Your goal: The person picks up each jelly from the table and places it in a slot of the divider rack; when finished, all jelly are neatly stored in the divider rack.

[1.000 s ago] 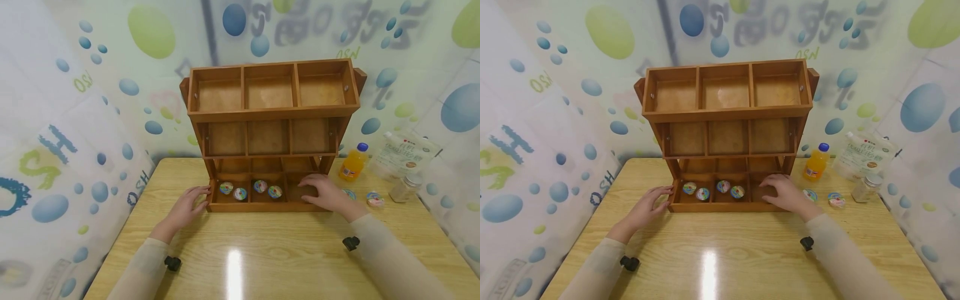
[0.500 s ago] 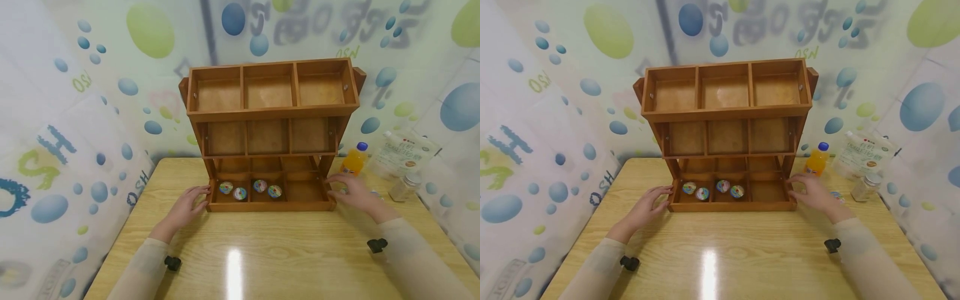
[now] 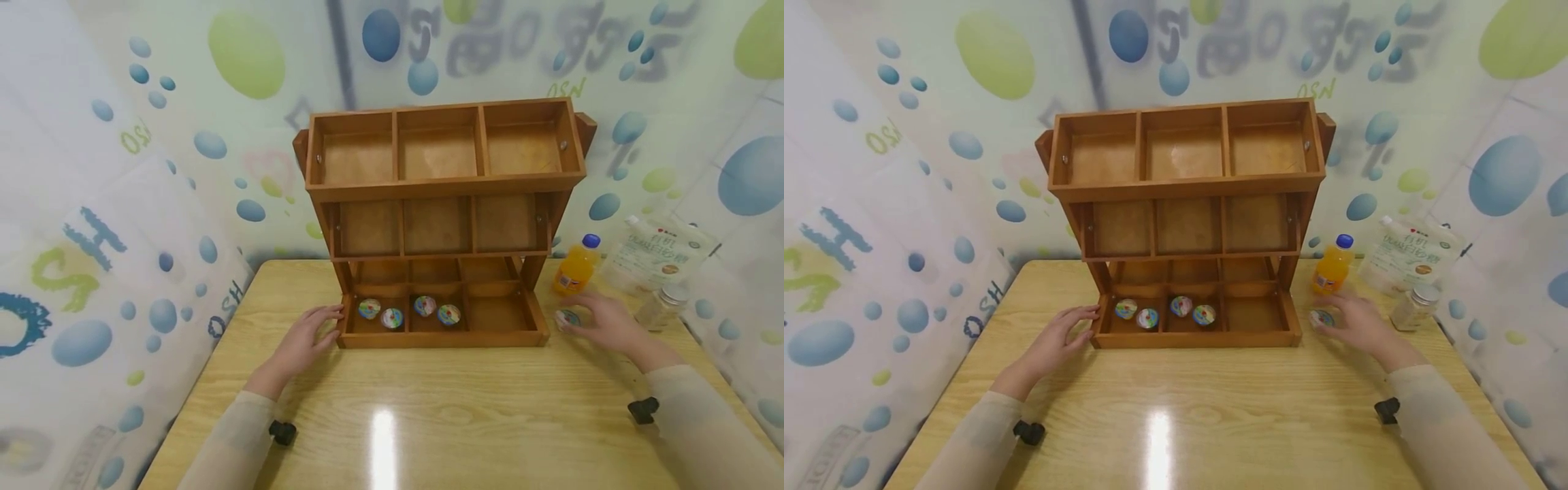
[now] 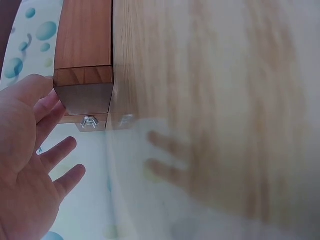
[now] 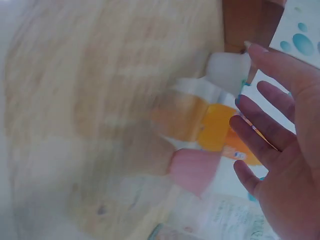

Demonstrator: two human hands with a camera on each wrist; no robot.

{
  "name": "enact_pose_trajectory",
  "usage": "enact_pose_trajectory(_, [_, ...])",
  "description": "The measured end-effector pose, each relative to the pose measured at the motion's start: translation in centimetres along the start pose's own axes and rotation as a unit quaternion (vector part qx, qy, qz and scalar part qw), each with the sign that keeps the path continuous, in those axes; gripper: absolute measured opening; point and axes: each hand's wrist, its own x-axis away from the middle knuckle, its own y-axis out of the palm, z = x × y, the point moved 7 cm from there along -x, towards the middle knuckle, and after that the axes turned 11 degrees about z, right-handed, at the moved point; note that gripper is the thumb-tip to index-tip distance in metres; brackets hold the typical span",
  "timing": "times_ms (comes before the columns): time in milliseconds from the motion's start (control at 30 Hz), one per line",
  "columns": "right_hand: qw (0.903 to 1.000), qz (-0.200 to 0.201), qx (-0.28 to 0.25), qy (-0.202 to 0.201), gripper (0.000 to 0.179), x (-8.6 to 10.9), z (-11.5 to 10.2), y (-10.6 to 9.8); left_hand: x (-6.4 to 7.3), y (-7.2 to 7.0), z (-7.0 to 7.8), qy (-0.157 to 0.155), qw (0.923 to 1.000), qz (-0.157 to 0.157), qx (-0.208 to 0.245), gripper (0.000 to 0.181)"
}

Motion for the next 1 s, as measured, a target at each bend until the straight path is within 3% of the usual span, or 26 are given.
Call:
enact_pose_trajectory(133, [0.9999,-0.003,-0.008,0.007,0.051,0.5,0.8,0.2,-0.1,-0.1,0.2,0.003,1.0,0.002,-0.005,0.035])
enact_pose_trajectory(700, [0.9998,-0.018,-0.003,0.001,0.044,0.4,1.0,0.3,-0.2,-0.4,0.6,0.011,0.9998,0.012,-0.01,0.035])
enact_pose_trajectory(1000, [0.9995,0.027,-0.002,-0.015,0.038,-0.6,-0.4,-1.2,-0.2,-0.4,0.7,0.012,0.9999,0.008,-0.007,0.035])
